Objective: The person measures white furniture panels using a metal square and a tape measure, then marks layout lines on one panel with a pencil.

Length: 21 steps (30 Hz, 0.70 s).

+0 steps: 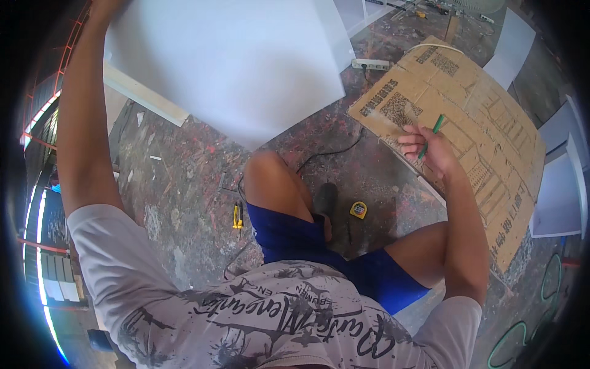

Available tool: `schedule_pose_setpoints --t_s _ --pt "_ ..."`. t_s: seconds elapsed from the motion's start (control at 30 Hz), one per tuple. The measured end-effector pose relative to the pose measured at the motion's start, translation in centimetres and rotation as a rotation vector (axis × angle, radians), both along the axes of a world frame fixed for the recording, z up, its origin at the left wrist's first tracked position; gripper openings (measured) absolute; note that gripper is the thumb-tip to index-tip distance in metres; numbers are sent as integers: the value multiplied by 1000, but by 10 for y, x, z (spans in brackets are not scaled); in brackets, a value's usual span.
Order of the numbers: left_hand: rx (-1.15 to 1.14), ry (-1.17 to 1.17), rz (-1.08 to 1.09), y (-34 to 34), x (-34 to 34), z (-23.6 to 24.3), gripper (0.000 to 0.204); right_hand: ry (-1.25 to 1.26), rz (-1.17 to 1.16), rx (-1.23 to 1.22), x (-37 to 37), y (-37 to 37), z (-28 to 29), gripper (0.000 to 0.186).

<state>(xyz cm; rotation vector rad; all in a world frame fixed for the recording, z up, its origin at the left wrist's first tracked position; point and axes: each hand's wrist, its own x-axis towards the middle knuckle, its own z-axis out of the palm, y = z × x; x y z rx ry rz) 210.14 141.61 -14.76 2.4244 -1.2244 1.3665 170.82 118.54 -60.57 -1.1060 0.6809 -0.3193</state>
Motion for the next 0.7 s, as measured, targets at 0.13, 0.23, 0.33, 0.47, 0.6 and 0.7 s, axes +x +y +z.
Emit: schedule_pose_setpoints --t_s 0.13,0.23,0.33,0.47,0.6,0.7 --pt "34 247 292 13 11 -49 54 20 -39 7 -16 8 8 48" --pt "184 177 149 31 106 -70 89 58 -64 -4 -30 7 6 48" --pt "317 251 254 32 158 -107 87 26 -123 27 -53 5 2 47" --pt "387 370 398 35 209 -149 73 82 -258 32 -70 9 8 46" --pt "324 457 503 32 256 -183 59 88 -314 49 -85 9 6 46" --pt "299 489 539 27 301 -204 54 102 -340 43 -89 10 9 46"
